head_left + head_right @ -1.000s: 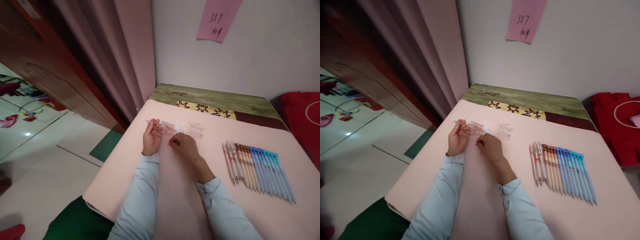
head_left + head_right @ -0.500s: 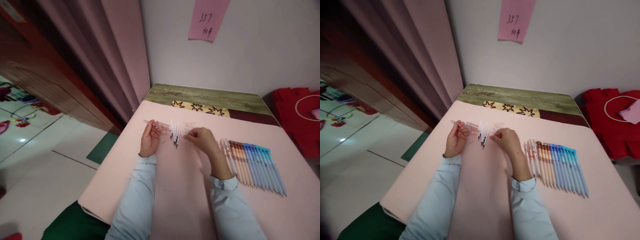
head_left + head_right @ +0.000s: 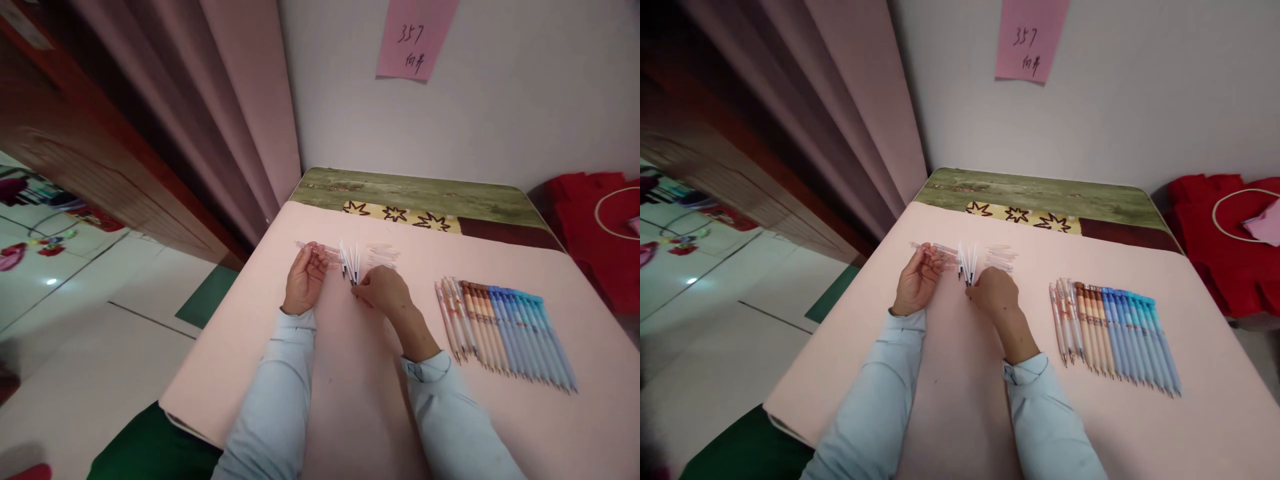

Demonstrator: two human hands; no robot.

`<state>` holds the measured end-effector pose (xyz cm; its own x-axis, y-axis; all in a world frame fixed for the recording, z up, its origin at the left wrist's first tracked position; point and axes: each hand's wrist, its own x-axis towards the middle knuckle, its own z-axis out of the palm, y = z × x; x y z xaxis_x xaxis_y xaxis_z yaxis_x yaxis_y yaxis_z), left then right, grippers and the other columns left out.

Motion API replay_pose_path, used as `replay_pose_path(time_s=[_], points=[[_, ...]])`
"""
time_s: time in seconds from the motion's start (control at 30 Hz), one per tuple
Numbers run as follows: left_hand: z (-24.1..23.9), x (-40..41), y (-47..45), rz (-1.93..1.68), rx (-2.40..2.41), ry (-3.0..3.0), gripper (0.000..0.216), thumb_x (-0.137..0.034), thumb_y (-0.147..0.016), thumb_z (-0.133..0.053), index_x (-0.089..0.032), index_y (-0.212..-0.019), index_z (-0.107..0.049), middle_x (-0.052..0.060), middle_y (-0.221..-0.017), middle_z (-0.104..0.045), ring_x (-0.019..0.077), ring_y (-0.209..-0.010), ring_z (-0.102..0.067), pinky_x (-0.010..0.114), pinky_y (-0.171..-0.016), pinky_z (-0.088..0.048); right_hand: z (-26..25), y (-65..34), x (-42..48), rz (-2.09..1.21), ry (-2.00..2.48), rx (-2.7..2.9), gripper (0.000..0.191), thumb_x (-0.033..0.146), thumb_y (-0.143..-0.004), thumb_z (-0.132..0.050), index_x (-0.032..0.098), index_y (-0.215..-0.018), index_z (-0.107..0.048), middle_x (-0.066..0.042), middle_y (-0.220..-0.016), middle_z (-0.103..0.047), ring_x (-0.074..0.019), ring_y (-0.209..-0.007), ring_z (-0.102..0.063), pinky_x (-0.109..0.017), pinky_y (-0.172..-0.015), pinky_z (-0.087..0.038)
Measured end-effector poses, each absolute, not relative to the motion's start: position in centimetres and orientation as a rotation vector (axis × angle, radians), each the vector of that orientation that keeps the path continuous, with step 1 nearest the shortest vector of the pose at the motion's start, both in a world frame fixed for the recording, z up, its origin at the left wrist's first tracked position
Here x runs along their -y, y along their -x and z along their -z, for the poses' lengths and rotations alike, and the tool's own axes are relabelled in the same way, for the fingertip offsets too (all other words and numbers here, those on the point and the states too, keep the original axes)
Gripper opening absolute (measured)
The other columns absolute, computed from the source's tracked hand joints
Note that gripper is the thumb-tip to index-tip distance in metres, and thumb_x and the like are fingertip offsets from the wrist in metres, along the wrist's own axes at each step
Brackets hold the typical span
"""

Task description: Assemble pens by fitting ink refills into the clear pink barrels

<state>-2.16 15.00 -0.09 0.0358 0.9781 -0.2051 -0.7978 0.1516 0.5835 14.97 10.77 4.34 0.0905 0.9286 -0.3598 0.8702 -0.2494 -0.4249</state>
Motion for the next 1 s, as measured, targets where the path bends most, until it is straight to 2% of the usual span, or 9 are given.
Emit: replay_pose_path(time_s=[0.23, 0.33, 0.43, 0.5, 0.6, 0.73, 0.83, 1.0], points=[[0.3, -14.9, 2.0, -1.369, -0.638, -0.31, 0.013, -0.019, -0.095, -0.057, -0.012, -0.093, -0.068, 0.004, -0.083, -0.069, 0.0081, -0.069, -0.063, 0.021, -0.07, -0.053, -4.6, -14.9, -10.7, -0.779, 2.305, 1.962, 0.021, 0.026, -0.073, -0.061, 0.015, -0.08, -0.079, -0.014, -0.078, -0.074, -0.0243, -0.074, -0.069, -0.028, -0.058, -0.042], [0.4, -15.0, 2.1, -1.372, -0.626, -0.287, 0.015, -0.02, -0.096, -0.056, -0.012, -0.091, -0.068, 0.004, -0.082, -0.069, 0.0072, -0.067, -0.062, 0.019, -0.069, -0.052, -4.5, -15.3, -10.7, -0.851, 2.225, 1.984, 0.018, 0.023, -0.073, -0.06, 0.017, -0.068, -0.076, -0.011, -0.071, -0.073, -0.0212, -0.068, -0.067, -0.028, -0.059, -0.042], [0.5, -15.2, 2.2, -1.364, -0.603, -0.283, 0.016, -0.02, -0.096, -0.055, -0.012, -0.09, -0.068, 0.004, -0.081, -0.068, 0.0068, -0.066, -0.061, 0.018, -0.066, -0.051, -4.6, -15.9, -10.7, -0.961, 2.105, 1.987, 0.023, 0.023, -0.074, -0.06, 0.019, -0.054, -0.069, -0.007, -0.059, -0.069, -0.0168, -0.058, -0.063, -0.026, -0.059, -0.042], [0.6, -15.2, 2.3, -1.364, -0.591, -0.281, 0.016, -0.02, -0.096, -0.056, -0.012, -0.09, -0.068, 0.003, -0.08, -0.068, 0.0063, -0.064, -0.059, 0.017, -0.062, -0.049, -4.7, -16.4, -10.6, -0.967, 2.034, 1.97, 0.025, 0.023, -0.075, -0.059, 0.019, -0.051, -0.066, -0.005, -0.054, -0.067, -0.0152, -0.055, -0.061, -0.026, -0.059, -0.041], [0.6, -15.1, 2.3, -1.37, -0.582, -0.3, 0.012, -0.022, -0.094, -0.06, -0.013, -0.091, -0.068, 0.003, -0.082, -0.068, 0.0055, -0.062, -0.057, 0.016, -0.058, -0.047, -5.0, -16.9, -10.5, -0.944, 1.875, 1.913, 0.021, 0.022, -0.078, -0.057, 0.02, -0.059, -0.066, -0.002, -0.056, -0.067, -0.0139, -0.055, -0.061, -0.025, -0.058, -0.04], [0.3, -14.7, 2.1, -1.381, -0.577, -0.36, 0.012, -0.026, -0.092, -0.065, -0.015, -0.091, -0.067, 0.002, -0.085, -0.068, 0.0059, -0.066, -0.059, 0.017, -0.065, -0.049, -5.4, -17.1, -10.1, -1.217, 1.52, 1.757, 0.015, 0.028, -0.081, -0.058, 0.02, -0.07, -0.064, 0.001, -0.059, -0.065, -0.013, -0.055, -0.06, -0.023, -0.055, -0.043], [-0.1, -14.4, 1.9, -1.4, -0.596, -0.385, 0.014, -0.027, -0.092, -0.064, -0.014, -0.09, -0.066, 0.002, -0.084, -0.067, 0.0063, -0.067, -0.06, 0.018, -0.067, -0.05, -5.9, -17.1, -9.7, -1.362, 1.366, 1.688, 0.015, 0.031, -0.08, -0.059, 0.019, -0.071, -0.062, 0.001, -0.06, -0.063, -0.0125, -0.055, -0.059, -0.022, -0.053, -0.044], [-0.5, -14.4, 1.9, -1.434, -0.605, -0.356, 0.013, -0.026, -0.092, -0.065, -0.013, -0.091, -0.066, 0.002, -0.081, -0.067, 0.0057, -0.065, -0.06, 0.017, -0.067, -0.051, -6.5, -17.3, -9.4, -1.406, 1.357, 1.639, 0.015, 0.03, -0.078, -0.06, 0.018, -0.069, -0.061, 0.002, -0.059, -0.059, -0.0112, -0.055, -0.055, -0.022, -0.053, -0.042]])
